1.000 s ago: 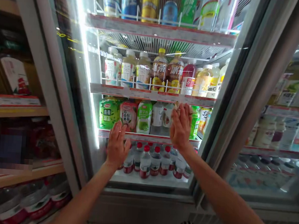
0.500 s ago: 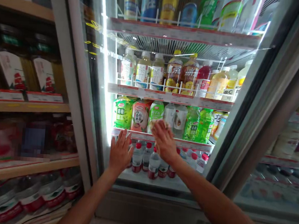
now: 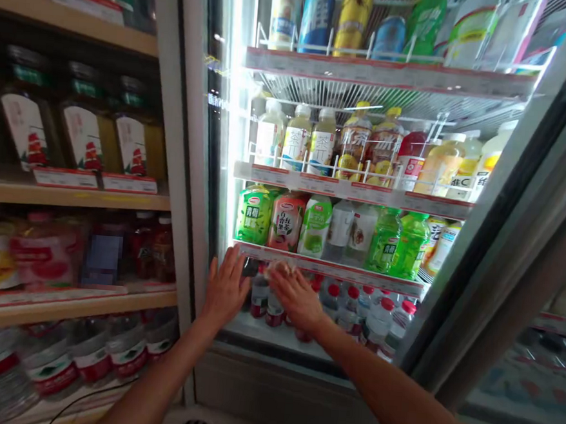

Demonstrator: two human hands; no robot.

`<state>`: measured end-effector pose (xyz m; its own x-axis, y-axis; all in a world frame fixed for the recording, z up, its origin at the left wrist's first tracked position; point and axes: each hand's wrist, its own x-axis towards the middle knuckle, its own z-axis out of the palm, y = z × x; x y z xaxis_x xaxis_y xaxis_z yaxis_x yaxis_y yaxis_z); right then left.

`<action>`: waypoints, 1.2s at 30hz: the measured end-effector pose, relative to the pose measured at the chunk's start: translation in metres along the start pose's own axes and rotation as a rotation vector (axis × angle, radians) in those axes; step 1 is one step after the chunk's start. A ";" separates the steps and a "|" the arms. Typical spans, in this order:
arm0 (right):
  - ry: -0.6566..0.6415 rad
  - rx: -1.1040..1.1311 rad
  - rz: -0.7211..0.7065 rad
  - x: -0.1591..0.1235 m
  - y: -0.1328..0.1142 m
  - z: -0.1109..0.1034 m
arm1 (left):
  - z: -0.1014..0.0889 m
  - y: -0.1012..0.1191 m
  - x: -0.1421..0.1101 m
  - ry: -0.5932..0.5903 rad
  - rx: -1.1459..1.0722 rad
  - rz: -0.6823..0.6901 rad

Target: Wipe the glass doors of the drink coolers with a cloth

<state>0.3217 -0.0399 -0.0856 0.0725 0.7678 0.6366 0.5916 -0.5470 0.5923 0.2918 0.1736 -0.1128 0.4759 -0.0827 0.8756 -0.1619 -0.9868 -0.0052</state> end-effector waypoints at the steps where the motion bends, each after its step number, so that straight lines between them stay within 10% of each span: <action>1: -0.028 0.016 -0.057 -0.005 -0.009 0.006 | -0.001 -0.004 -0.002 -0.008 0.005 0.007; 9: -0.018 0.077 0.172 0.056 -0.004 0.009 | -0.005 -0.044 -0.005 -0.035 -0.010 -0.039; 15: -0.151 0.149 -0.176 0.052 -0.045 0.040 | -0.011 -0.056 -0.015 -0.061 -0.025 -0.175; 21: 0.001 0.104 0.073 0.137 -0.041 0.040 | -0.024 -0.070 -0.010 -0.069 -0.029 -0.218; 29: -0.123 0.177 -0.210 0.070 -0.069 0.056 | -0.028 -0.070 -0.021 -0.077 -0.051 -0.257; 36: -0.023 0.097 0.140 0.056 -0.016 0.014 | -0.022 -0.040 -0.008 -0.029 -0.083 -0.185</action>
<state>0.3281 0.0164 -0.0663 0.1772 0.6946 0.6972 0.6491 -0.6150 0.4477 0.2757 0.2168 -0.1090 0.5291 0.0938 0.8434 -0.1395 -0.9707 0.1954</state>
